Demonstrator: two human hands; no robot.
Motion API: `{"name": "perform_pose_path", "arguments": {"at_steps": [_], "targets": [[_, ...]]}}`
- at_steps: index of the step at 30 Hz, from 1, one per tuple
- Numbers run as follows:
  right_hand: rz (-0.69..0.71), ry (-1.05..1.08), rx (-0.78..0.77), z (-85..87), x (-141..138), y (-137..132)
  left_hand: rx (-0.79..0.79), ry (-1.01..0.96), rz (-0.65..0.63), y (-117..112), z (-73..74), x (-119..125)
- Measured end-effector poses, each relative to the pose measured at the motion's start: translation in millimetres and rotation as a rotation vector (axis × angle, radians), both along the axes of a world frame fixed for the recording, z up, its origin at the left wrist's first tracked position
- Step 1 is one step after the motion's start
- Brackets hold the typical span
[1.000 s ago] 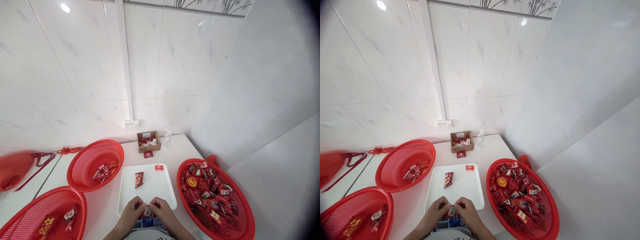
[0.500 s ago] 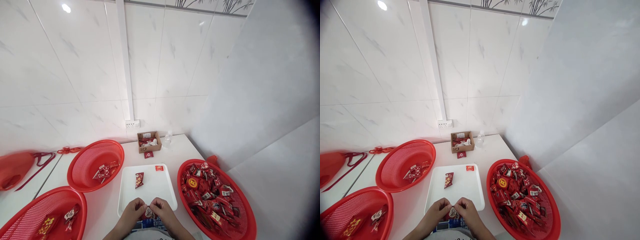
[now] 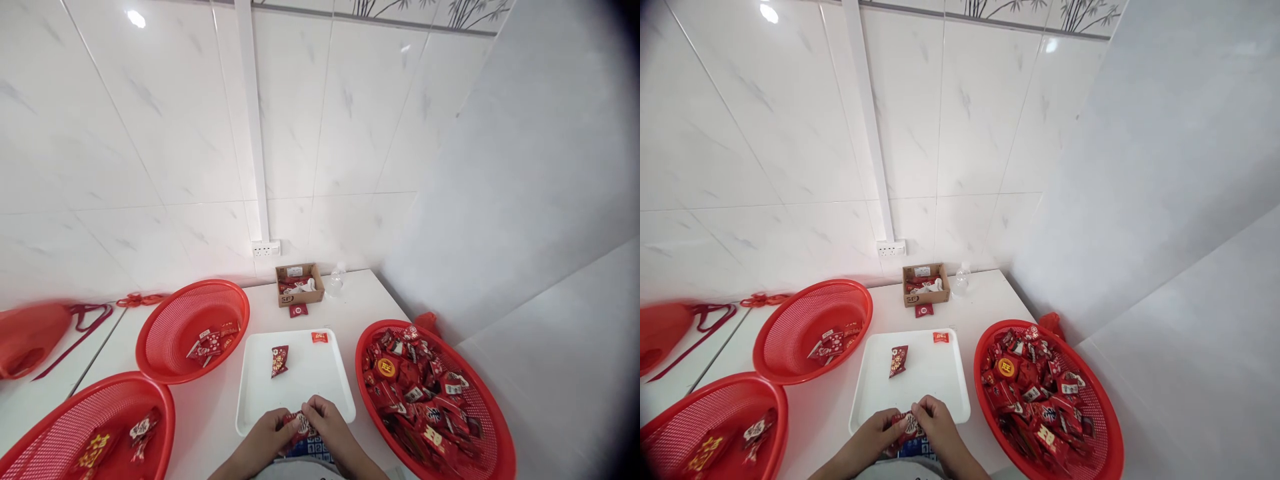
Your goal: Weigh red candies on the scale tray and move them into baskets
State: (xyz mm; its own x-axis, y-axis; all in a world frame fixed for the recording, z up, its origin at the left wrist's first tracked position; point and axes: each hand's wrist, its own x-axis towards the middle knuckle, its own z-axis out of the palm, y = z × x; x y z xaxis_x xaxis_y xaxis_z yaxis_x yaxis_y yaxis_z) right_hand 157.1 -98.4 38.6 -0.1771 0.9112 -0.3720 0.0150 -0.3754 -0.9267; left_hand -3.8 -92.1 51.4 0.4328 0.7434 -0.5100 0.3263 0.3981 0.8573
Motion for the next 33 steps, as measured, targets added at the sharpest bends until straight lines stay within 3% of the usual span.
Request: {"name": "perform_pose_path", "arguments": {"at_steps": [6,14,22,26,33], "targets": [[0.03,0.081,-0.044,-3.7,-1,-1,0.026,0.0,0.031,-2,3.4,1],[0.304,0.085,0.115,-10.2,-1,5,0.041,0.008,0.075,8,-10.3,0],[0.231,0.035,0.1,-1.9,-3,5,-0.05,-0.09,0.047,5,0.8,6],[0.208,0.071,0.059,3.0,-5,3,-0.015,-0.06,0.012,3,-2.5,3],[0.207,0.077,-0.007,-6.0,-5,2,-0.001,-0.052,0.004,7,-4.2,4]]}}
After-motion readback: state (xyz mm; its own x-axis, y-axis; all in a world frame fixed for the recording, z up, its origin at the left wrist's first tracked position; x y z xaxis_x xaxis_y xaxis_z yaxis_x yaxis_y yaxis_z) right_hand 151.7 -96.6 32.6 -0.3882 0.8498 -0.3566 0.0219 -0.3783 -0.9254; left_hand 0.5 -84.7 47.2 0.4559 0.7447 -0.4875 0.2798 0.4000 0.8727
